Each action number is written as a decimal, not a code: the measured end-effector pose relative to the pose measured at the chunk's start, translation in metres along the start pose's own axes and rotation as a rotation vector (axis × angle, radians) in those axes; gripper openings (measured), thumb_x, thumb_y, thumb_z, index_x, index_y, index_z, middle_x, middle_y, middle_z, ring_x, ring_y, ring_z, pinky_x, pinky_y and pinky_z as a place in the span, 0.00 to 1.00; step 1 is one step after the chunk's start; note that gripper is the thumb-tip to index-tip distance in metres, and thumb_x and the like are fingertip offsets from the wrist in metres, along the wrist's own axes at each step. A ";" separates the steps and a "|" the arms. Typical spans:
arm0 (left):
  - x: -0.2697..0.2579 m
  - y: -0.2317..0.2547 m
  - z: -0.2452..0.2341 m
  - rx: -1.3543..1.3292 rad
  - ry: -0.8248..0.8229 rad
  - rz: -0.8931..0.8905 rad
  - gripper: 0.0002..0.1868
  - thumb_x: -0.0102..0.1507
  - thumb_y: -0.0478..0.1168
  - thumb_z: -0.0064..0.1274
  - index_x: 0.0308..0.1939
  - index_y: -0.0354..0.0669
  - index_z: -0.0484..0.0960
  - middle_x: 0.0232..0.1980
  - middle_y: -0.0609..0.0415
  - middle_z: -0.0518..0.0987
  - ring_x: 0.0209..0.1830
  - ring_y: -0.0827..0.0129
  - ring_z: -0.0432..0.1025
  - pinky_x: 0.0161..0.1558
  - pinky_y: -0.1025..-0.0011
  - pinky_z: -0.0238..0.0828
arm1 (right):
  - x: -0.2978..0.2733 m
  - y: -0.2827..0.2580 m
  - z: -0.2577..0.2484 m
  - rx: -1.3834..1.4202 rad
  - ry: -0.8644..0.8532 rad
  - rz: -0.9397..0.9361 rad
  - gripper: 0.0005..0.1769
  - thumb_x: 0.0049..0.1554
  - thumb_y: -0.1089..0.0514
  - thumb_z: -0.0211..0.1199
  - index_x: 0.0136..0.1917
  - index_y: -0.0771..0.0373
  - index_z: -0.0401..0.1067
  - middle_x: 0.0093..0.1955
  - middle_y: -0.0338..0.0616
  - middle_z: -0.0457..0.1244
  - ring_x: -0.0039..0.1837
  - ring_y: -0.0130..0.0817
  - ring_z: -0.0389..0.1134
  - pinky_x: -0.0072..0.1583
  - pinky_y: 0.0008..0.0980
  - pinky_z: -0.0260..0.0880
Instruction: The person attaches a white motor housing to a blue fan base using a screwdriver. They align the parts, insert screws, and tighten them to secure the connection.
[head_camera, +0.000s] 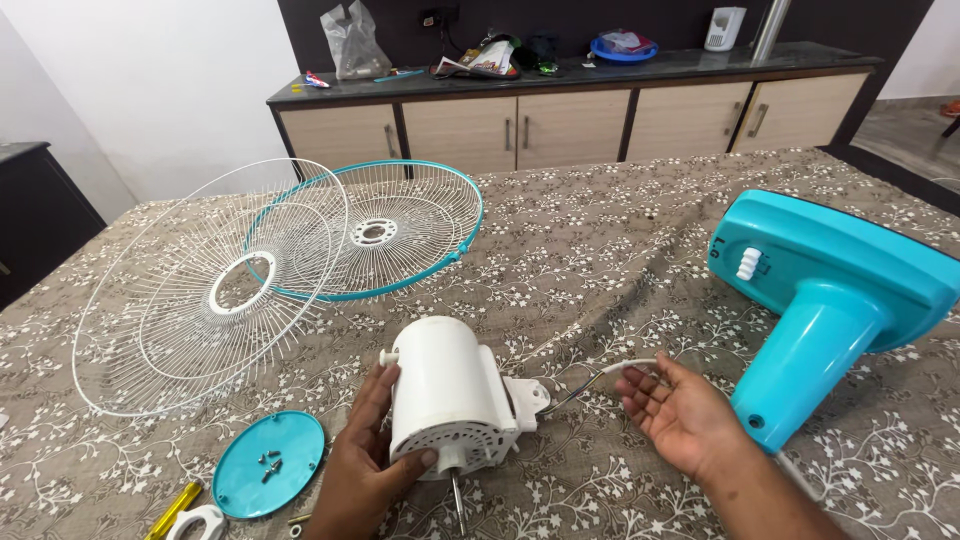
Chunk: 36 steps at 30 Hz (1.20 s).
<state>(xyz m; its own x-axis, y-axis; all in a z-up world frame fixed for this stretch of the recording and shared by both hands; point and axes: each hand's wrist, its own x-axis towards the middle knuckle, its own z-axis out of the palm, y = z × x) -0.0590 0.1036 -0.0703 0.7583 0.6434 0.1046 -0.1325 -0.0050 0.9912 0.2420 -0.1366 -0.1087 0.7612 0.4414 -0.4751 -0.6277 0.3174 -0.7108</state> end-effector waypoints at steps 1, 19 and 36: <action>-0.001 -0.001 -0.001 -0.009 -0.012 0.027 0.60 0.44 0.33 0.68 0.80 0.48 0.56 0.88 0.57 0.42 0.74 0.52 0.64 0.57 0.57 0.75 | -0.005 0.000 0.000 0.021 0.012 -0.010 0.15 0.67 0.46 0.51 0.54 0.57 0.68 0.48 0.44 0.65 0.53 0.37 0.68 0.55 0.37 0.70; -0.037 -0.012 0.035 0.897 0.455 0.951 0.10 0.58 0.44 0.62 0.40 0.48 0.83 0.53 0.50 0.80 0.57 0.60 0.74 0.60 0.58 0.68 | -0.083 0.004 -0.016 -0.898 -0.109 -0.299 0.17 0.58 0.51 0.66 0.56 0.62 0.74 0.43 0.44 0.71 0.42 0.32 0.69 0.46 0.35 0.73; -0.040 0.037 0.072 1.210 0.316 0.313 0.32 0.42 0.58 0.77 0.49 0.64 0.85 0.73 0.49 0.62 0.74 0.45 0.53 0.70 0.40 0.50 | -0.082 0.002 -0.015 -1.837 0.127 -1.231 0.43 0.48 0.42 0.68 0.72 0.61 0.60 0.78 0.63 0.48 0.78 0.65 0.45 0.73 0.60 0.46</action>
<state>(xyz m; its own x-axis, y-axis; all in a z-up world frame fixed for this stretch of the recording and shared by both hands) -0.0481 0.0230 -0.0321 0.5948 0.6402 0.4862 0.5094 -0.7680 0.3881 0.1804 -0.1851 -0.0792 0.5949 0.6363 0.4912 0.7704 -0.6256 -0.1227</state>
